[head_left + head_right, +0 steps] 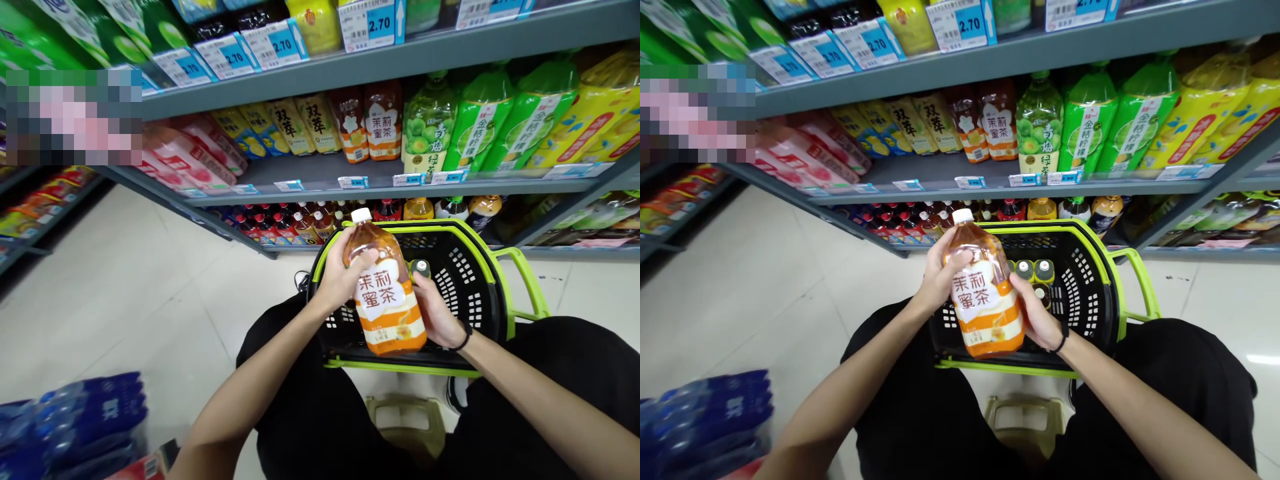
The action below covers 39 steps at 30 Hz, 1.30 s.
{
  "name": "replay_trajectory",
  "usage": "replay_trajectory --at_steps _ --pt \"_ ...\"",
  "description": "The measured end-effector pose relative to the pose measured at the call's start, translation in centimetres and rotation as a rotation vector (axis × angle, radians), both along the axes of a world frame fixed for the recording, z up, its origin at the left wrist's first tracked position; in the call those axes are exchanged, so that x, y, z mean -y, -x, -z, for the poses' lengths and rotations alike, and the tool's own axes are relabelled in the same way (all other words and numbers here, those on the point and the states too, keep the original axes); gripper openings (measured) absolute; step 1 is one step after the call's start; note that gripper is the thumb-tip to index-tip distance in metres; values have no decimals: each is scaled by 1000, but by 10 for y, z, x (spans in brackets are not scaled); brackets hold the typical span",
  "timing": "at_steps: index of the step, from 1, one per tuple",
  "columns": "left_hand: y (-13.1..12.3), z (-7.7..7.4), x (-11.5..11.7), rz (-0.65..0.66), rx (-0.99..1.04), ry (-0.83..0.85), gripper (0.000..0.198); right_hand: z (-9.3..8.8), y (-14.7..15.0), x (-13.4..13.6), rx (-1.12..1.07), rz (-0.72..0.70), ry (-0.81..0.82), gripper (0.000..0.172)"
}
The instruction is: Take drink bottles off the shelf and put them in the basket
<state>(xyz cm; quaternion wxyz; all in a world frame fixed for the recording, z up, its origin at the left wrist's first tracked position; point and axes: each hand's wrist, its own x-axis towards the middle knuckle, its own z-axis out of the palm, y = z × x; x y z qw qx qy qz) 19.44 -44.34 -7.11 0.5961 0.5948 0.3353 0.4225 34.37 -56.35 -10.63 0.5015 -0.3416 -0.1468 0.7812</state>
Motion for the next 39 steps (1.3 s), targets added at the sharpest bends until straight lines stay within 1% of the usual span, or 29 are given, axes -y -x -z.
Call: replay_trajectory --at_steps 3,6,9,12,14,16,19,21,25,29,33,36,39 --pt "-4 0 -7 -69 50 207 49 -6 -3 0 -17 48 27 70" --pt "-8 -1 -9 -105 72 335 48 -9 -6 0 -108 61 57 72" --pt "-10 -1 -8 -110 76 368 50 -10 -4 2 -212 58 94 74" --pt "-12 0 -6 -87 97 345 53 -8 2 7 -268 73 114 74" --pt "-12 1 -5 -58 124 312 54 -6 5 11 -290 40 118 74" --pt "-11 4 -6 -25 141 304 52 -3 5 13 -259 29 107 69" --pt "-10 7 -8 23 167 322 52 1 2 13 -114 74 37 60" --pt "-9 8 -10 76 193 309 56 1 0 13 8 86 -46 61" --pt "-9 6 -12 175 198 264 54 1 -4 13 267 95 -199 72" --pt "-6 3 -11 197 159 225 49 5 -9 15 567 90 -254 82" --pt "-4 1 -10 229 128 166 40 8 -14 16 897 57 -310 96" --pt "-3 1 -9 235 138 153 37 4 -14 16 1013 37 -305 98" --pt "-4 2 -10 211 152 174 36 2 -12 15 1009 34 -295 95"
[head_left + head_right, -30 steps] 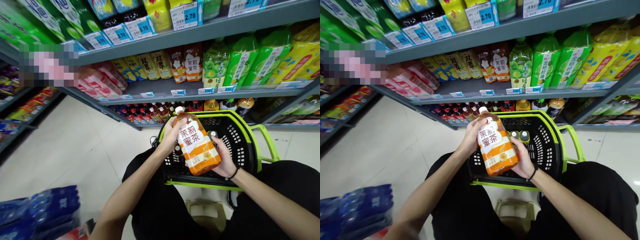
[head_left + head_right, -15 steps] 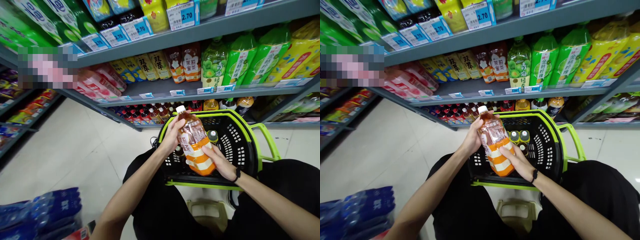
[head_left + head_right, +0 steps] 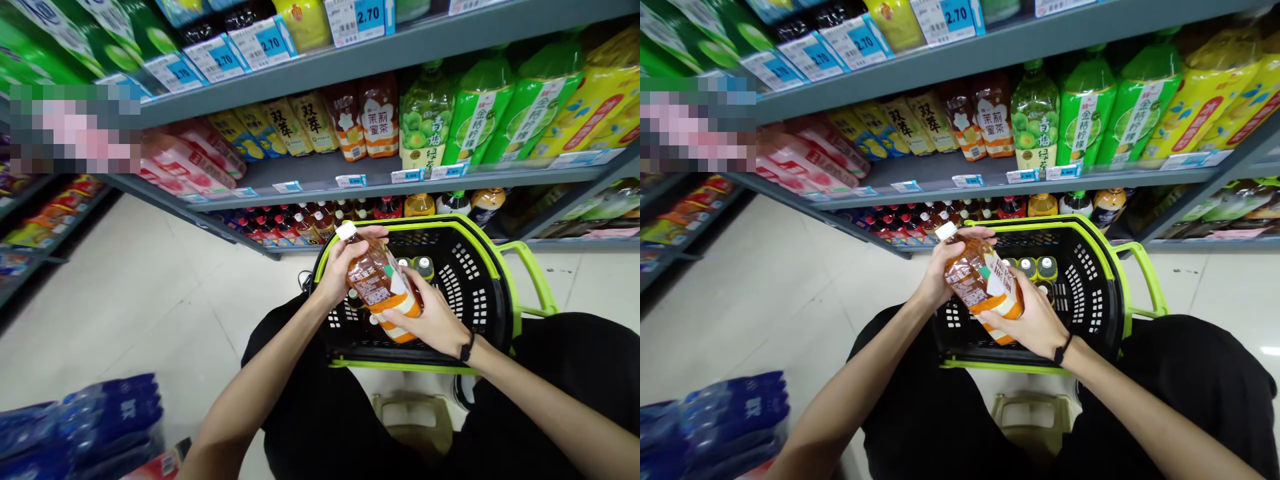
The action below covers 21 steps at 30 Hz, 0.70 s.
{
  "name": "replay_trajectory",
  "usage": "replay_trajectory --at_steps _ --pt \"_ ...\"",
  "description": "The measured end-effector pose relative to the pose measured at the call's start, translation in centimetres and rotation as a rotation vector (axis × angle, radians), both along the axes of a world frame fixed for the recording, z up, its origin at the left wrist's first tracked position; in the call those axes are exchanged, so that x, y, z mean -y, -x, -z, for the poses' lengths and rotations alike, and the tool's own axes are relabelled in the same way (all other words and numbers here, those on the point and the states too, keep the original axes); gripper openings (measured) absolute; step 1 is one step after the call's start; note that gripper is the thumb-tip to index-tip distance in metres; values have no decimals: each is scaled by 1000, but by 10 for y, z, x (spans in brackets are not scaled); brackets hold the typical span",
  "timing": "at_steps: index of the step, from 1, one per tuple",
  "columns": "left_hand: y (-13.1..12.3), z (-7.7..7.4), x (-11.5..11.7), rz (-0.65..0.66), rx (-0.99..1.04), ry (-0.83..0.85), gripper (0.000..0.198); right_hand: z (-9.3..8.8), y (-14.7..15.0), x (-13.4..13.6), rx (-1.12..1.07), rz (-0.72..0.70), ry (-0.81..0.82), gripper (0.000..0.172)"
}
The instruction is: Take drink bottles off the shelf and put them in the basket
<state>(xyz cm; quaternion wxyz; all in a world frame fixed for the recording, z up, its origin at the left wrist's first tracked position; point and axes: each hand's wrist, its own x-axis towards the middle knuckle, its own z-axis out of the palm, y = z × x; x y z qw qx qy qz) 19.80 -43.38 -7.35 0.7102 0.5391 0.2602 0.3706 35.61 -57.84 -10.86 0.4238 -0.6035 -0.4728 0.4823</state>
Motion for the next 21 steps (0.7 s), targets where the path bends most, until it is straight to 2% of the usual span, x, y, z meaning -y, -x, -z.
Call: replay_trajectory --at_steps 6,10,14,17,21 --pt "1 2 -2 0 -56 28 26 6 2 -1 -226 -7 -42 78" --pt "2 -5 -3 36 -56 60 40 4 1 -3 -433 -15 -31 69" --pt "4 -12 -4 82 -1 38 45 -2 -1 -1 -603 -73 61 63" --pt "6 -10 -4 104 6 6 48 -1 1 2 -739 -68 154 60" --pt "7 -4 -2 -4 -85 -59 50 6 9 1 -950 -29 235 63"
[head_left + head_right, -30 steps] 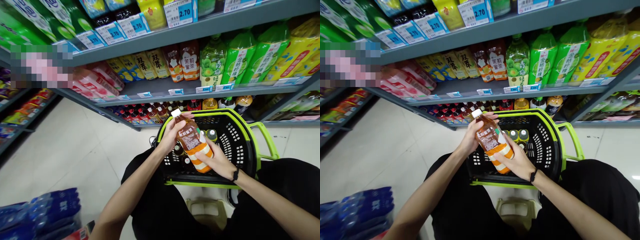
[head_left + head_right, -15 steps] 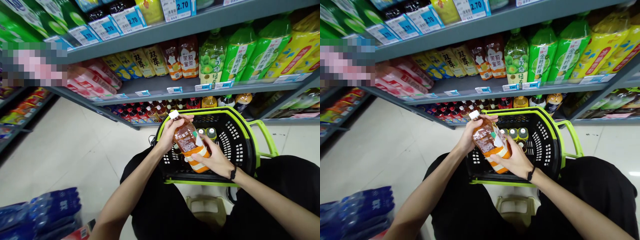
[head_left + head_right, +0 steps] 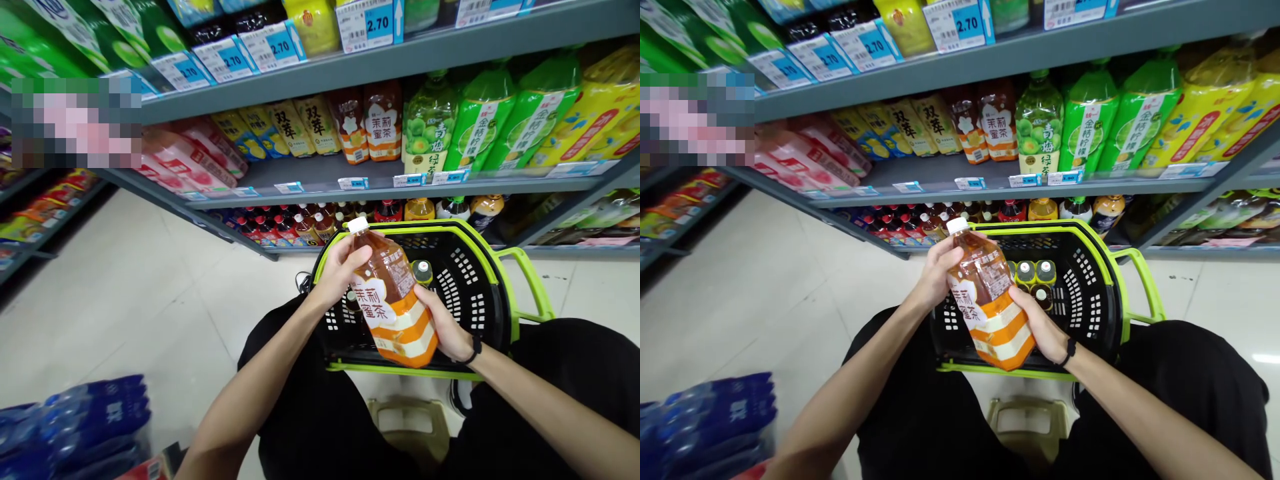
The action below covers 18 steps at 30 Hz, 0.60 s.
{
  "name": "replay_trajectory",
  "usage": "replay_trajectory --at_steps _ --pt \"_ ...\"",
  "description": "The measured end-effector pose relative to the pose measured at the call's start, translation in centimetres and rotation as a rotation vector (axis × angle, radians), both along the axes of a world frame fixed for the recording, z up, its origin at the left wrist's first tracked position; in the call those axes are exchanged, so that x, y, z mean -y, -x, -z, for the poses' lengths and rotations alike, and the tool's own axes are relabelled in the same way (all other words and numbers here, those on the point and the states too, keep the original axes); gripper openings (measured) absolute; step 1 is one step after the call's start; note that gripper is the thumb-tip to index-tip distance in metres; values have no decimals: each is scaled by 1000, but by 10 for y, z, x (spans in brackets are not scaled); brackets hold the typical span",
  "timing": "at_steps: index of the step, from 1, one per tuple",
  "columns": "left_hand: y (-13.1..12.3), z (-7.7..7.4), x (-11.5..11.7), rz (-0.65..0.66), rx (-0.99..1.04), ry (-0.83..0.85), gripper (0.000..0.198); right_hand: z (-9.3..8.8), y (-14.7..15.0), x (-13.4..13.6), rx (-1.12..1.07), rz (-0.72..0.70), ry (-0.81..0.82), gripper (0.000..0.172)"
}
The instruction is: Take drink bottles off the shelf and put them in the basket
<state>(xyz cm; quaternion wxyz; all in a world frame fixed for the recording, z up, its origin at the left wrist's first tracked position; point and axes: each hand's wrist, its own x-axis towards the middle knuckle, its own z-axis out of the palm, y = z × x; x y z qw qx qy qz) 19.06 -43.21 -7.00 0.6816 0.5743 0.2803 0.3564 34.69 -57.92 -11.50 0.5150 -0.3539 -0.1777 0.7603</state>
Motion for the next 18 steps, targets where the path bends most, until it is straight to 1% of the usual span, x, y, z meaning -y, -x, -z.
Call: replay_trajectory --at_steps 2,4,8,10,12,14,16,18 --pt "-1 1 1 -72 -50 -18 50 1 2 -3 17 19 -9 61" --pt "-1 -1 2 -121 -87 -32 51 -1 1 -5 86 10 -47 59" --pt "-3 -4 5 -156 -154 -72 52 -13 -5 -7 312 -20 -183 57" --pt "-5 -4 7 -165 -197 -69 51 -16 -7 -7 425 -30 -223 61" --pt "-7 -3 9 -162 -224 -41 49 -16 -6 -6 499 -47 -198 67" --pt "-9 -1 9 -144 -230 -20 50 -14 -5 -7 524 -29 -136 65" --pt "-8 1 8 -112 -211 1 53 -13 -4 -8 487 -7 -90 59" --pt "-5 4 3 -83 -153 44 62 -13 -5 -7 402 -3 -70 57"
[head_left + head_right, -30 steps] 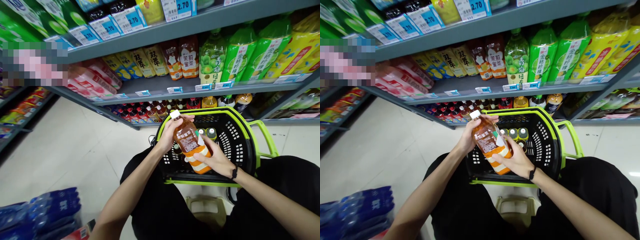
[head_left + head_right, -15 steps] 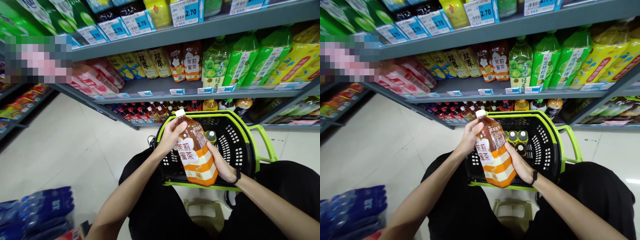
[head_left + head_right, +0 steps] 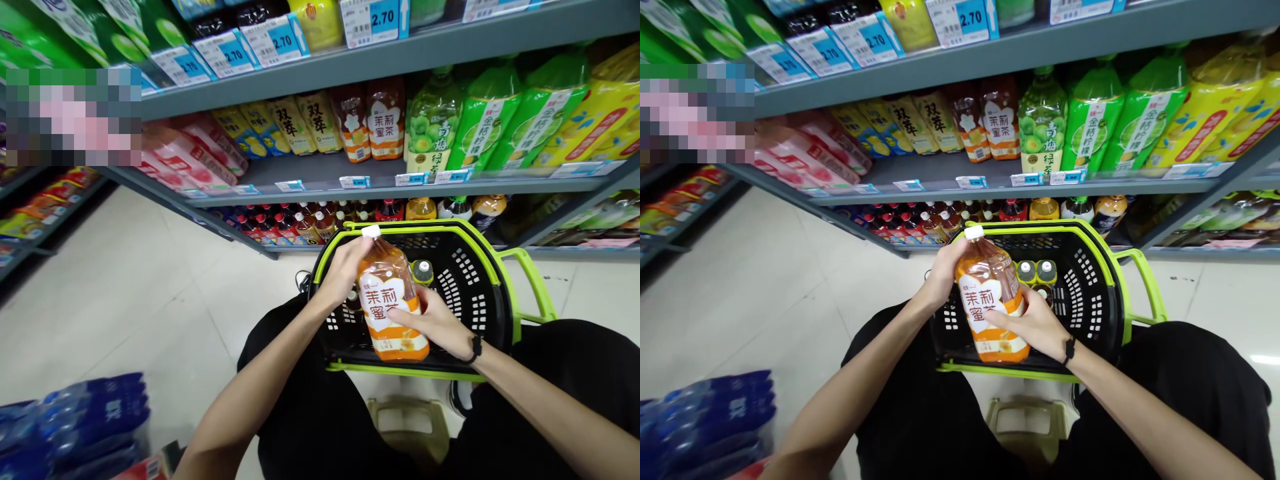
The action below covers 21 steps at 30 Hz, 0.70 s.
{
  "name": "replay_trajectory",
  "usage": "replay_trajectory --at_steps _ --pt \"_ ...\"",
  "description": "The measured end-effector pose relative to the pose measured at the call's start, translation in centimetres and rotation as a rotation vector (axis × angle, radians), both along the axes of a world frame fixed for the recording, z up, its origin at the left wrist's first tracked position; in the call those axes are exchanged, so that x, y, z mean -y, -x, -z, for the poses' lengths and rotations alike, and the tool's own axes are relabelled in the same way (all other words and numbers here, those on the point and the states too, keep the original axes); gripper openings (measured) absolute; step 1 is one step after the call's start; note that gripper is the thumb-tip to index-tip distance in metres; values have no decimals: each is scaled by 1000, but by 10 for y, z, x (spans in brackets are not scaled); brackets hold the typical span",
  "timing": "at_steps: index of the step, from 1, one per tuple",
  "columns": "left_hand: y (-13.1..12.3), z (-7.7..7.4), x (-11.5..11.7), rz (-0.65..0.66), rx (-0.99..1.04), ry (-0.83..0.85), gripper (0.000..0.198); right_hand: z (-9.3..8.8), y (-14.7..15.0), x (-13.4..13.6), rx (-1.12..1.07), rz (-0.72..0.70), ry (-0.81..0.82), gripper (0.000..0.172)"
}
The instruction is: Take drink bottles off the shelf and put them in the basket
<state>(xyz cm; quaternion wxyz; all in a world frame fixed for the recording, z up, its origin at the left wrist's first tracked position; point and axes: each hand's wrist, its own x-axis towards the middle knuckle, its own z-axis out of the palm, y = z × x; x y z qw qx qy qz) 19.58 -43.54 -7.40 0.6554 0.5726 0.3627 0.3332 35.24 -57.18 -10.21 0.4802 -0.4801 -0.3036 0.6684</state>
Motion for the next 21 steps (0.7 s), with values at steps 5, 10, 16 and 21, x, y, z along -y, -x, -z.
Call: replay_trajectory --at_steps 5,10,16,21 --pt "11 3 -8 111 121 -23 70 -2 -3 5 -151 -3 14 60" --pt "14 -8 1 385 125 -62 88 -13 3 1 -452 139 193 76" --pt "8 -8 9 552 124 -135 111 -22 -1 -5 -636 123 182 87" --pt "10 -6 7 519 38 -181 125 -12 -12 -6 -611 128 198 80"
